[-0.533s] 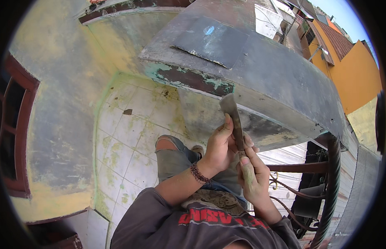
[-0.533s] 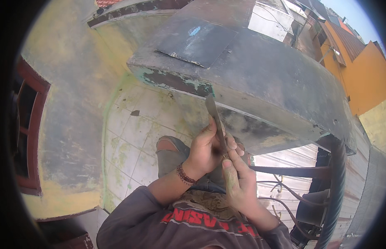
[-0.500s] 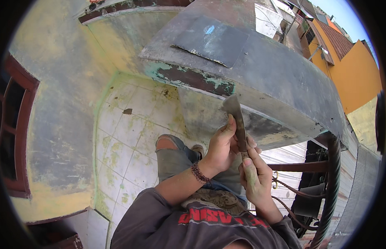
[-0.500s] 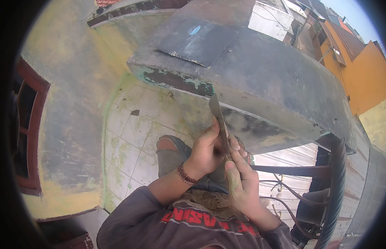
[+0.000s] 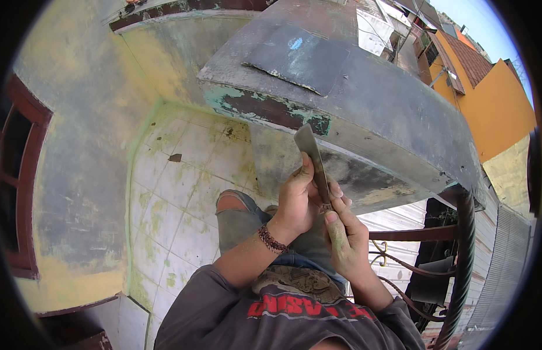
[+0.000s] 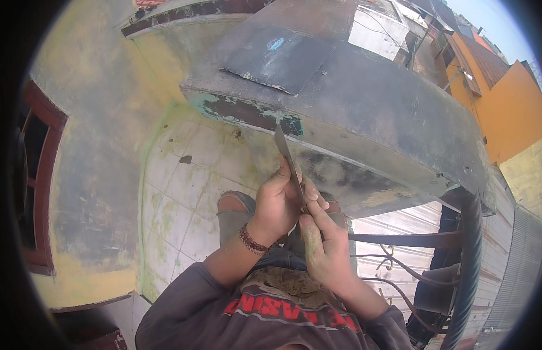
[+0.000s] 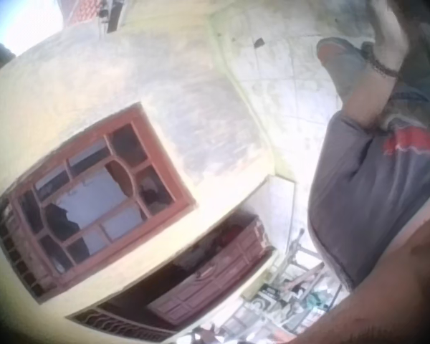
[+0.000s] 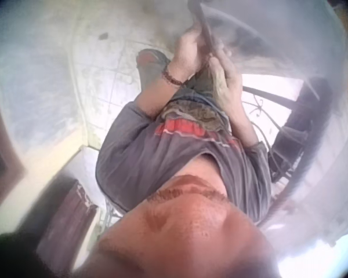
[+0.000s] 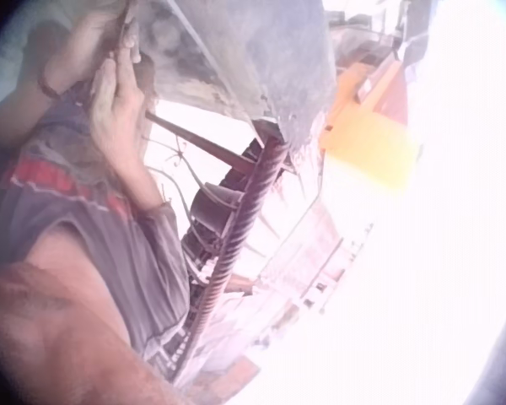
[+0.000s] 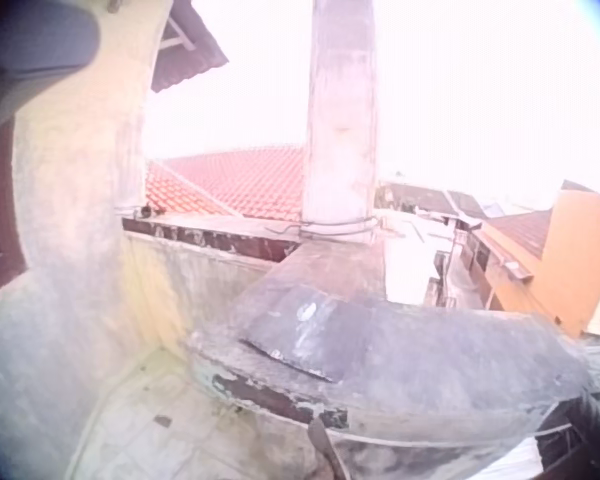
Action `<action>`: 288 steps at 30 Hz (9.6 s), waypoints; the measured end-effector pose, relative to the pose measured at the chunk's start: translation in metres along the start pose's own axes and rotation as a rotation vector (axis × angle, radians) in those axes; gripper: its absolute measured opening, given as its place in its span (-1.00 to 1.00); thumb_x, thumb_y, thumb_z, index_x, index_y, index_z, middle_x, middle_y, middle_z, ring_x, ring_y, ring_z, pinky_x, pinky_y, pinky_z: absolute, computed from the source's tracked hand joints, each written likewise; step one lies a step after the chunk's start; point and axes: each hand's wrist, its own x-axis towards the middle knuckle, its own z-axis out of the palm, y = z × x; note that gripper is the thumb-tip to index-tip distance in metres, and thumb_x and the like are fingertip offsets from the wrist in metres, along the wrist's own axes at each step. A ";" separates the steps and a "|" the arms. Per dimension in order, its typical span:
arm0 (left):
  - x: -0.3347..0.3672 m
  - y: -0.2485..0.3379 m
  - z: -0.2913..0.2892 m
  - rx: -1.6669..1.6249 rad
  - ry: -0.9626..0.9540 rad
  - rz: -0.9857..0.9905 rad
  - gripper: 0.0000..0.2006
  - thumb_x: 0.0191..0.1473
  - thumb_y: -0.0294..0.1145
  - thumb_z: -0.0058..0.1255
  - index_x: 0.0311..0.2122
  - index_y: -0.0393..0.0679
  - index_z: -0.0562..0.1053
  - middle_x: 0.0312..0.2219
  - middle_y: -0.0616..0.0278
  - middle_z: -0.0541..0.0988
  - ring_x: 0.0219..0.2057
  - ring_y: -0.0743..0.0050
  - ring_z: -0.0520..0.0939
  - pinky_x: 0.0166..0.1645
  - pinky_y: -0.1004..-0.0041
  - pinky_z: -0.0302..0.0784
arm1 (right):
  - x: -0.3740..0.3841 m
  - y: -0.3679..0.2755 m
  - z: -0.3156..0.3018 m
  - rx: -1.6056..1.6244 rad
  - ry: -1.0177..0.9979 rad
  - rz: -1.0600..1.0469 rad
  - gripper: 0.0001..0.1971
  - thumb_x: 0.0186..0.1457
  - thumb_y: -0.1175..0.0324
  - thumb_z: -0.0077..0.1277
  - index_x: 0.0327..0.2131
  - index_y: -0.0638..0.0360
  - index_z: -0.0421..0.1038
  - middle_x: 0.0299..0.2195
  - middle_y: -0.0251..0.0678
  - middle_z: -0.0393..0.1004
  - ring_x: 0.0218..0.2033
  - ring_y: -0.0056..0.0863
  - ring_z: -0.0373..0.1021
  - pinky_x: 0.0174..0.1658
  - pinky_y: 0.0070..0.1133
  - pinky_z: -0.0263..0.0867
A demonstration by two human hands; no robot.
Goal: The person uses a metal scraper to remove old paint from a concrete ledge on a balcony. They repeatedly scrape the surface, occasionally pause to wipe the tool, and continue working on the same area throughout the clip.
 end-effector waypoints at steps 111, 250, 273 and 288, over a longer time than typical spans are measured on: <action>0.012 -0.001 0.007 1.002 0.087 0.355 -0.64 0.30 -0.14 -0.23 -0.37 -0.23 0.41 -0.57 0.45 0.38 -0.50 0.76 0.32 -0.42 0.60 0.30 | 0.012 0.064 0.057 0.604 0.158 -0.088 -0.38 0.26 0.04 -0.38 0.23 0.28 -0.15 -0.63 -0.41 0.22 -0.79 -0.72 0.03 -0.75 -0.75 -0.02; 0.016 -0.021 -0.004 0.894 0.166 0.405 -0.57 0.28 -0.05 -0.22 -0.48 -0.20 0.38 -0.62 0.51 0.34 -0.53 0.78 0.26 -0.45 0.64 0.22 | 0.004 0.059 0.044 0.614 0.165 -0.102 -0.60 0.32 0.24 -0.35 0.06 0.38 0.17 -0.57 -0.43 0.30 -0.71 -0.78 0.09 -0.70 -0.79 -0.02; 0.014 -0.022 -0.013 0.833 0.225 0.333 -0.61 0.29 -0.07 -0.26 -0.39 -0.18 0.42 -0.56 0.46 0.43 -0.50 0.78 0.38 -0.41 0.65 0.31 | 0.005 0.059 0.039 0.511 0.115 -0.034 -0.53 0.30 0.14 -0.33 0.11 0.31 0.13 -0.61 -0.44 0.24 -0.72 -0.76 0.10 -0.72 -0.78 0.03; 0.018 -0.023 -0.003 0.786 0.174 0.373 -0.58 0.28 -0.09 -0.21 -0.50 -0.22 0.36 -0.64 0.49 0.30 -0.55 0.77 0.23 -0.48 0.58 0.18 | 0.000 0.053 0.034 0.538 0.123 0.022 -0.45 0.29 0.10 -0.31 0.20 0.28 -0.02 -0.61 -0.47 0.24 -0.70 -0.79 0.09 -0.70 -0.79 0.00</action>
